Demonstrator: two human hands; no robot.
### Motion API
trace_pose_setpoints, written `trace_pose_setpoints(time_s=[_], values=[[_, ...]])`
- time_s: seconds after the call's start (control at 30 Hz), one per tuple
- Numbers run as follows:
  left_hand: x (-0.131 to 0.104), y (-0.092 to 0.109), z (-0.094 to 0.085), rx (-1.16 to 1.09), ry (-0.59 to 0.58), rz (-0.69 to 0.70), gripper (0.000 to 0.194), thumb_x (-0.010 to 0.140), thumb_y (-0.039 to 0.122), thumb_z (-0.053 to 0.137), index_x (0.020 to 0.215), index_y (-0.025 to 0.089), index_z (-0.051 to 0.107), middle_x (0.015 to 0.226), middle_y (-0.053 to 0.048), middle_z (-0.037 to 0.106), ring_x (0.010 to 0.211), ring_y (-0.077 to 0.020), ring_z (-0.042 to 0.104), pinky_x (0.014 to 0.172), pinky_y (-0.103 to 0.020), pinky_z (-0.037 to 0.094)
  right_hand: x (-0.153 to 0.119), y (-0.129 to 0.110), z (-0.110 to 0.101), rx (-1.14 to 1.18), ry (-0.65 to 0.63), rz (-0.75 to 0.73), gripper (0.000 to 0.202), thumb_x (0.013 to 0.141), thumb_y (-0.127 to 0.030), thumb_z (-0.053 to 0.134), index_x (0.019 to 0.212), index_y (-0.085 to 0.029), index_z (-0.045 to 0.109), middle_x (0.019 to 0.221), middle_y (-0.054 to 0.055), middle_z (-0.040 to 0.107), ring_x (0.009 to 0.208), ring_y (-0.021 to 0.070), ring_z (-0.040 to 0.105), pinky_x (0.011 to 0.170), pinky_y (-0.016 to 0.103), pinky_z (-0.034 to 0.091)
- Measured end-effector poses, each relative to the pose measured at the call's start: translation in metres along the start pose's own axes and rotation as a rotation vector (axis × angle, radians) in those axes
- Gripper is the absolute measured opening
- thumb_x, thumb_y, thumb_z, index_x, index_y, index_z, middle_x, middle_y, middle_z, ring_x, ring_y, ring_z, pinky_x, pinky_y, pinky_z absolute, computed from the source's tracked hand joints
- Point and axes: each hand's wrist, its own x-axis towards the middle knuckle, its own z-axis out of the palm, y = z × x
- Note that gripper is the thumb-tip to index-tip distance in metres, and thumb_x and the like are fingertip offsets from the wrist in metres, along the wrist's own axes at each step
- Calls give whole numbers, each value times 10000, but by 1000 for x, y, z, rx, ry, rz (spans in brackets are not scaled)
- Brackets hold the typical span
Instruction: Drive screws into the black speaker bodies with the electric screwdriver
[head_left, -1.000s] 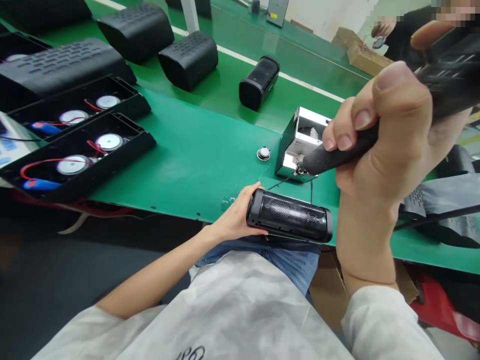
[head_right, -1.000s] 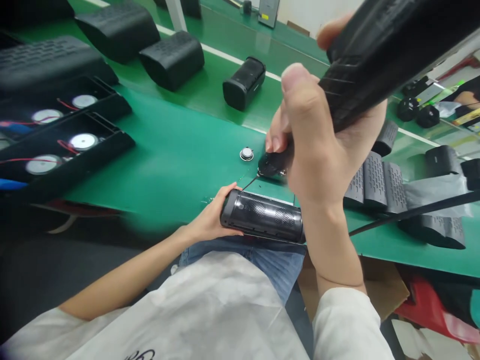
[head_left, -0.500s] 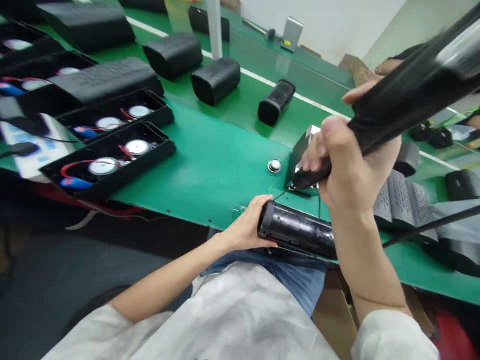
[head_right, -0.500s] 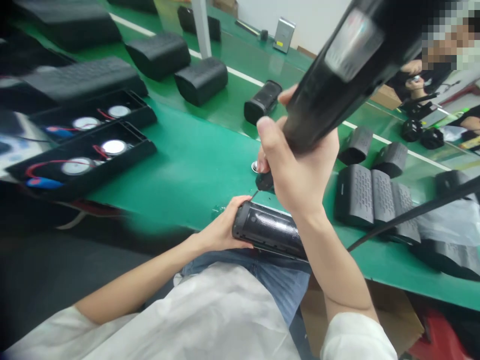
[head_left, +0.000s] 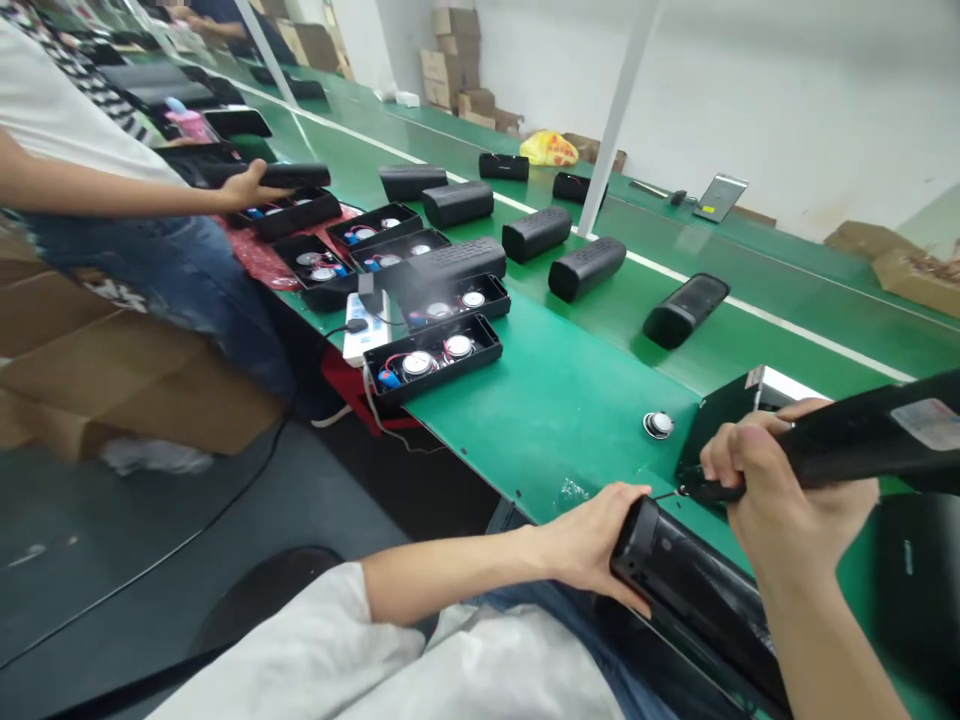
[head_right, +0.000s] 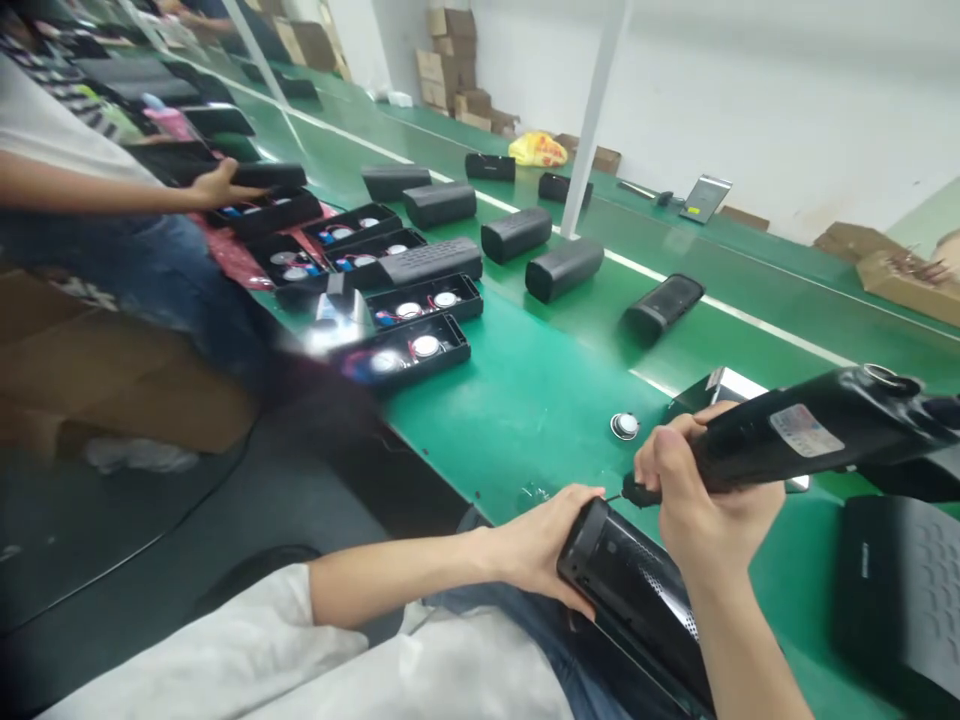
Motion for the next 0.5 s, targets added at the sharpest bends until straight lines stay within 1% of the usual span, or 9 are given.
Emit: trace_pose_setpoints(time_s=[0.1, 0.2, 0.27, 0.3, 0.33, 0.4, 0.43, 0.47, 0.5], values=[[-1, 4, -4, -1, -17, -17, 1711, 546, 792, 1145, 1857, 235, 197, 1706, -329, 514, 1558, -581, 590, 1311, -761, 531, 0, 2, 1, 33, -8, -33, 328, 931, -273, 985, 1041, -274, 676, 680, -69, 596, 449, 146, 520, 438, 340, 494], [-3, 18, -12, -15, -28, -72, 1602, 631, 747, 1135, 1855, 270, 217, 1742, -291, 489, 1607, -556, 558, 1360, -770, 482, -3, 7, 5, 60, -14, -45, 350, 943, -297, 999, 1057, -271, 670, 688, -80, 601, 450, 129, 527, 437, 309, 472], [-4, 28, -18, -20, -23, -132, 1480, 723, 693, 1112, 1847, 306, 231, 1765, -257, 468, 1640, -531, 534, 1385, -769, 455, -4, 10, 9, 26, -24, -37, 387, 951, -410, 1004, 1062, -270, 661, 696, -82, 608, 453, 123, 536, 435, 297, 462], [-3, 32, -21, -21, -29, -160, 1427, 764, 661, 1100, 1843, 319, 230, 1766, -242, 466, 1645, -518, 534, 1389, -765, 452, -3, 11, 11, 1, -27, -31, 424, 952, -497, 998, 1069, -270, 659, 692, -85, 606, 446, 120, 530, 429, 294, 458], [-3, 35, -24, -21, -37, -180, 1389, 794, 631, 1089, 1838, 327, 224, 1761, -230, 468, 1640, -506, 543, 1385, -760, 458, 0, 11, 12, -22, -58, -17, 463, 959, -577, 978, 1083, -271, 653, 688, -86, 608, 446, 119, 533, 433, 294, 467], [-1, 37, -30, -10, -61, -197, 1343, 835, 578, 1073, 1830, 337, 204, 1758, -216, 461, 1633, -487, 558, 1376, -745, 475, 9, 4, 11, -14, -89, -19, 553, 933, -672, 969, 1140, -294, 623, 665, -112, 585, 430, 120, 518, 424, 294, 472], [0, 37, -32, 3, -68, -195, 1328, 847, 559, 1068, 1828, 339, 200, 1759, -213, 456, 1636, -482, 557, 1375, -738, 479, 15, -4, 8, 7, -108, -33, 557, 936, -663, 967, 1173, -310, 607, 657, -125, 573, 424, 125, 513, 420, 297, 475], [-1, 36, -33, 21, -70, -190, 1317, 854, 545, 1066, 1825, 338, 201, 1761, -212, 451, 1644, -479, 550, 1377, -731, 479, 21, -15, 4, 36, -114, -74, 520, 952, -607, 963, 1188, -319, 599, 649, -134, 561, 417, 130, 504, 411, 301, 469], [-1, 36, -34, 40, -66, -184, 1305, 856, 534, 1068, 1821, 335, 212, 1761, -212, 449, 1652, -478, 542, 1382, -725, 477, 27, -28, -2, 60, -102, -146, 435, 981, -516, 939, 1175, -316, 605, 646, -134, 553, 413, 130, 494, 403, 303, 456]])
